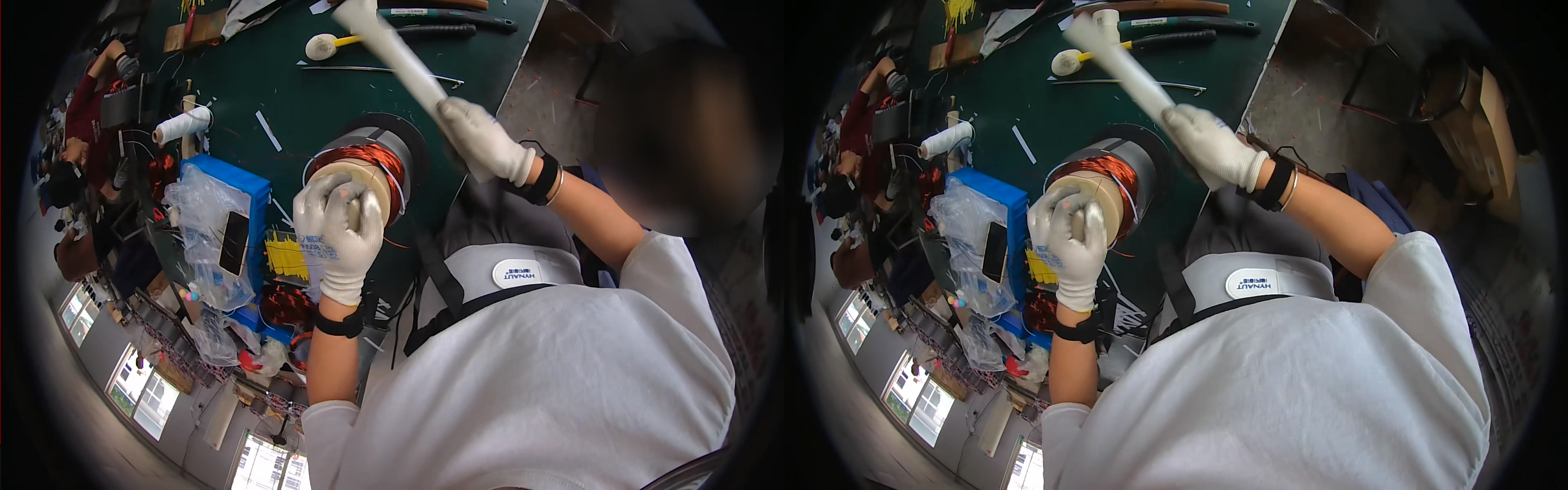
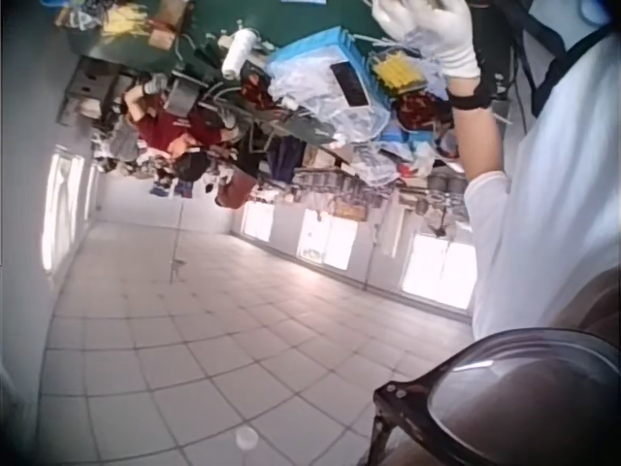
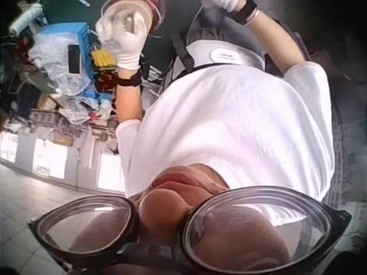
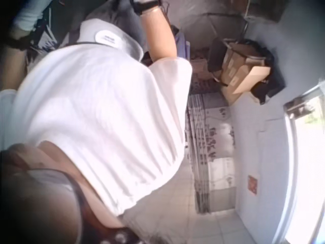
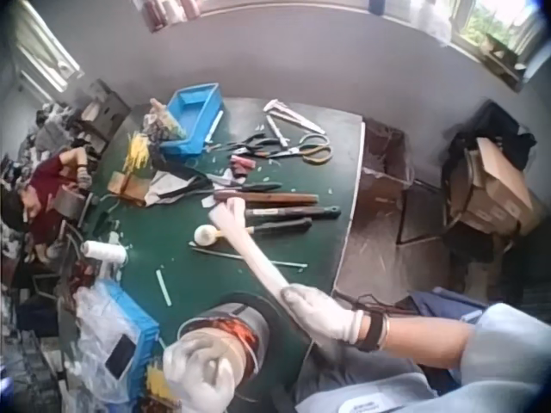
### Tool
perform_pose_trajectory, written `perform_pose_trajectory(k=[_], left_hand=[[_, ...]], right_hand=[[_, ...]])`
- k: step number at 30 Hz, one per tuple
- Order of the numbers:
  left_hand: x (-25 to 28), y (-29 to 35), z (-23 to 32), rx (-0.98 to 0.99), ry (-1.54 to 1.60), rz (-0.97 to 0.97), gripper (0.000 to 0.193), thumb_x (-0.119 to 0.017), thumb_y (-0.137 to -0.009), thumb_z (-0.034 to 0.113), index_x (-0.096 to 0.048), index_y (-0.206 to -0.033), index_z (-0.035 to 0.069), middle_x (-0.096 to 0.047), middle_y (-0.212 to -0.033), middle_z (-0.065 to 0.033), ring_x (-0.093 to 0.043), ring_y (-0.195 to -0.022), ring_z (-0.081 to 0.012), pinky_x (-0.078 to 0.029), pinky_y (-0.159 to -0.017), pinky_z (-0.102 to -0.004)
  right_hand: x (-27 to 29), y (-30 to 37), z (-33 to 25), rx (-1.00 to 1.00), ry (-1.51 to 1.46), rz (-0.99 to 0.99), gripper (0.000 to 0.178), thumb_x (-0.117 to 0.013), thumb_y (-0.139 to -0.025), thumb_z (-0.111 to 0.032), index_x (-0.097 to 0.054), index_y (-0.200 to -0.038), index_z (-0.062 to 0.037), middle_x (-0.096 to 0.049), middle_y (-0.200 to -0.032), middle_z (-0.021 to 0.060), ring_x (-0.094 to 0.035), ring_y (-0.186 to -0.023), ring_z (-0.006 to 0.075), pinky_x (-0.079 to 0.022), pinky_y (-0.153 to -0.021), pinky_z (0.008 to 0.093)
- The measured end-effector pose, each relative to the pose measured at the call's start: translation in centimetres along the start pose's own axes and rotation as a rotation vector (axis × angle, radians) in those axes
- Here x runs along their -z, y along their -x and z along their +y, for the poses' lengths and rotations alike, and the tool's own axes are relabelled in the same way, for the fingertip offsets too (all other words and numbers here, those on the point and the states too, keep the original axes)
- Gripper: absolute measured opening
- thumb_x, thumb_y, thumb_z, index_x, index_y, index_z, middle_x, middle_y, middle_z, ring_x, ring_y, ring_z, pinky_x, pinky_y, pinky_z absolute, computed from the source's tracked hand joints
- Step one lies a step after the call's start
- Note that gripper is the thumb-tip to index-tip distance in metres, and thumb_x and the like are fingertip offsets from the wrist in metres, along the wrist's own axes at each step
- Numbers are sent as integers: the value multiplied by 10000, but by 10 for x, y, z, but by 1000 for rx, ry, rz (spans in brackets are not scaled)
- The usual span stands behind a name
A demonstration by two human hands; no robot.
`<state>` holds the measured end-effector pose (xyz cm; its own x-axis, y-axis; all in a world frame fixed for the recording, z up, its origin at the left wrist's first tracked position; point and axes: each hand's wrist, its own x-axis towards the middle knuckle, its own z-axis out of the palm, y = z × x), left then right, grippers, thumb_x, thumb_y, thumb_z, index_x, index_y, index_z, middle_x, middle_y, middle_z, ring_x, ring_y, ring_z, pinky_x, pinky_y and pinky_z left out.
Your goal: Assembling an electric motor stator by inserting insulation strips and shaping copper wiring.
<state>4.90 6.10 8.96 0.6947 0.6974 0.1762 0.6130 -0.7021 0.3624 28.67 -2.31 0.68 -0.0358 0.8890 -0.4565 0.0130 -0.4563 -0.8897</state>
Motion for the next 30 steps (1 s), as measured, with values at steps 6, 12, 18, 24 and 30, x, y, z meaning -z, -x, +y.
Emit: perform_pose_trajectory(k=[6, 12, 18, 24, 30], left_hand=[[-2, -3, 5, 17, 19, 8, 105, -707, -797, 131, -684, -889, 86, -664, -1002, -93, -587, -968, -316, -482, -851, -450], [-15, 3, 21, 262, -43, 142, 116, -656, -877, 146, -684, -894, 35, -670, -993, -126, -600, -957, -322, -465, -859, -444], [-23, 4, 34, 357, -99, 274, 158, -591, -942, 155, -652, -959, 10, -667, -983, -134, -607, -945, -315, -451, -871, -437], [-24, 12, 26, 357, -82, 292, 119, -649, -894, 145, -676, -953, 45, -660, -1011, -120, -593, -1001, -306, -447, -894, -436], [2, -5, 12, 87, 116, 152, 123, -689, -860, 141, -697, -953, 61, -655, -1018, -120, -585, -1020, -304, -451, -919, -443]], right_hand=[[-1, 2, -8, -98, 193, 94, 493, -428, -1038, -444, -608, -1104, 10, -642, -793, 149, -676, -804, 279, -522, -738, 379], [-36, 16, 13, 20, 158, 108, 477, -419, -1041, -446, -594, -1075, -3, -610, -704, 131, -657, -629, 233, -522, -594, 376], [-44, 16, 24, -161, -297, 399, 459, -399, -1057, -424, -569, -1020, 0, -617, -689, 110, -637, -553, 211, -521, -531, 360], [-36, 16, 11, -211, -175, 138, 446, -387, -1056, -405, -582, -1066, -4, -570, -632, 70, -593, -499, 177, -488, -478, 317], [-27, 8, 10, 108, 272, -51, 465, -415, -1048, -407, -578, -1077, 28, -594, -665, 96, -620, -575, 186, -497, -554, 355]])
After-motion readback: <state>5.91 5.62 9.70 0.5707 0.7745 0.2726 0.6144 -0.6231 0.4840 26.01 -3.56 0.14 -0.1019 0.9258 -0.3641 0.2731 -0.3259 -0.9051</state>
